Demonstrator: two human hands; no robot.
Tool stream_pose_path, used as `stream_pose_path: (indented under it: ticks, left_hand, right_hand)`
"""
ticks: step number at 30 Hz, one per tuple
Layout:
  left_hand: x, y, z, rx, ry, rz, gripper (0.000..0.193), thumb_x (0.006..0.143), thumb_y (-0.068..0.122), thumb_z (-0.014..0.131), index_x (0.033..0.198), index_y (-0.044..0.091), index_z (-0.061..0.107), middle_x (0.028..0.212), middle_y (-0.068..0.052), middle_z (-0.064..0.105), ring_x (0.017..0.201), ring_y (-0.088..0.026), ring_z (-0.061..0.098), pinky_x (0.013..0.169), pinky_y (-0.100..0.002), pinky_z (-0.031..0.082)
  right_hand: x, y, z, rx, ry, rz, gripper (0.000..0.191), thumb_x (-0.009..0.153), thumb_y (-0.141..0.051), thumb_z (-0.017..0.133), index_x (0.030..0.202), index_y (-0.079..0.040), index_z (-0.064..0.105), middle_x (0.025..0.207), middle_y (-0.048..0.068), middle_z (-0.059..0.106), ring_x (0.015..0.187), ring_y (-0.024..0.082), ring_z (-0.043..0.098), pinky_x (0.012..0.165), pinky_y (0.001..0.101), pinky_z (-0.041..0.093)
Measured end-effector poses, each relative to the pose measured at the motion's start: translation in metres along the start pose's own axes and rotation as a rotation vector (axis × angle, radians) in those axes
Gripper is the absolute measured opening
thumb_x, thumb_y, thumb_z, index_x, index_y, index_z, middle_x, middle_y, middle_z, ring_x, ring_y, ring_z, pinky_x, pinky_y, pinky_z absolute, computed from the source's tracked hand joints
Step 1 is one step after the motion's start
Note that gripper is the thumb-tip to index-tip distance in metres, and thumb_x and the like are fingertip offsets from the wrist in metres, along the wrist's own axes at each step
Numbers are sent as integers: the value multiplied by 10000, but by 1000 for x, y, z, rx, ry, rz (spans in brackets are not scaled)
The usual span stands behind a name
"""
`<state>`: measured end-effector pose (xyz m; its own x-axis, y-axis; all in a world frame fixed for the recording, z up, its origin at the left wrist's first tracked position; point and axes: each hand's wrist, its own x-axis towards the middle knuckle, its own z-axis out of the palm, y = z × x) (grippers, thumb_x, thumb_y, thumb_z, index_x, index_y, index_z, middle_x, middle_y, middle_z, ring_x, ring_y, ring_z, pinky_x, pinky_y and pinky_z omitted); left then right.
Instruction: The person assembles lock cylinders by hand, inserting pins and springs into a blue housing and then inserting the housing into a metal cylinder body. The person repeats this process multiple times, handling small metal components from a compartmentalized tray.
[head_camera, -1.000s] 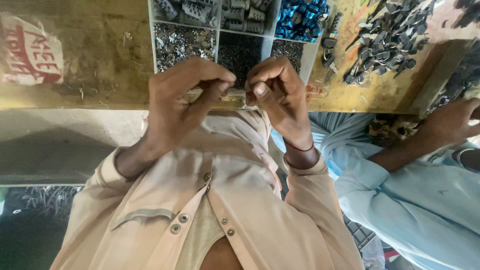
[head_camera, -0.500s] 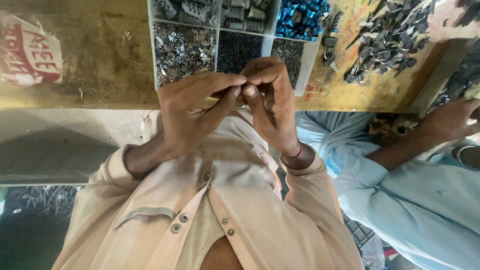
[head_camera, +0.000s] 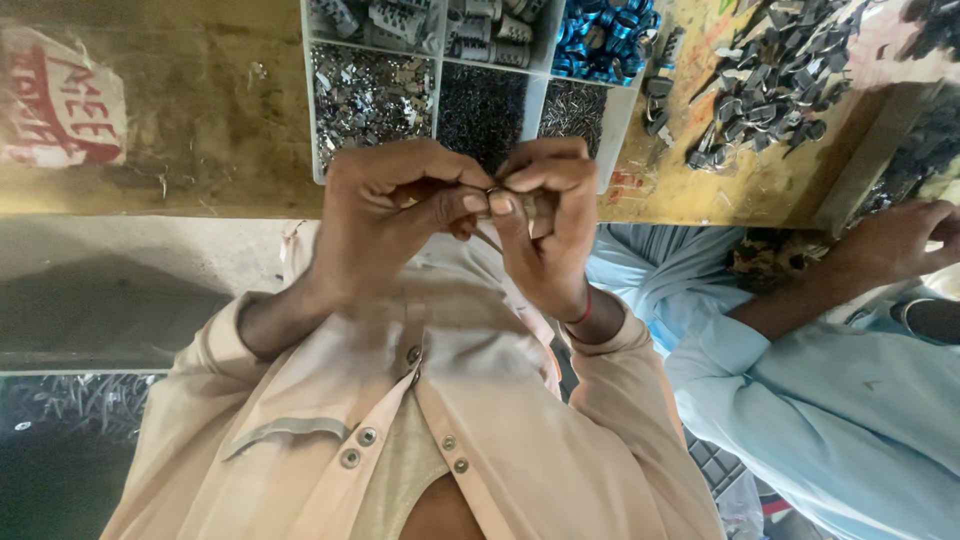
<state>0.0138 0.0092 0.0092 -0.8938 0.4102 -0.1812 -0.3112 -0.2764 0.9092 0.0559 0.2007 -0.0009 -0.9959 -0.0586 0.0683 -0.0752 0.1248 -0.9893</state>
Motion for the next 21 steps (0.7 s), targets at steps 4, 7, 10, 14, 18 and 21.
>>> stream_pose_path:
  ticks: [4,7,10,14,18,21]
  left_hand:
    - [5,-2,-9,-65,-145,19,74,1053,2,682,1104,-50,693,944,-91,731,842,-108,734,687,-223,620]
    - [3,-7,-7,30,-68,-43,49,1024,-1,670,1052,-40,677,900,-76,726,794,-82,736,629,-215,611]
    - [3,-11,-9,120,-12,-38,27,1004,-25,676,1028,-38,677,874,-66,700,730,-56,675,596,-205,576]
    - [11,-14,-10,278,-4,107,59,993,-73,695,1042,-41,689,931,-72,702,790,-54,651,659,-201,549]
    - [14,-12,-3,211,-12,73,80,989,-69,701,1059,-35,680,986,-73,705,835,-49,691,690,-194,596]
    - [14,-9,-2,232,1,57,85,980,-69,693,1057,-36,683,969,-73,705,802,-47,693,659,-192,579]
  right_hand:
    - [9,-5,-9,608,-173,316,326,1117,-140,686,1305,-84,425,1142,67,541,858,83,533,736,244,503]
    - [23,-18,-9,591,-148,419,284,1097,-178,632,1295,-66,462,1169,97,594,829,110,602,683,263,515]
    - [37,-35,-28,-70,-173,311,152,1086,-158,632,1182,-55,574,1056,87,644,789,137,623,686,294,521]
    - [45,-25,-55,-1061,-308,-24,89,979,-107,755,1007,-77,676,931,92,645,782,258,645,675,381,496]
    - [34,-6,-69,-1013,-192,48,102,976,-33,758,1020,-32,666,930,103,660,781,292,659,658,403,482]
    - [31,-5,-74,-802,-124,88,126,979,-2,763,1050,-30,663,961,97,651,781,214,668,686,316,509]
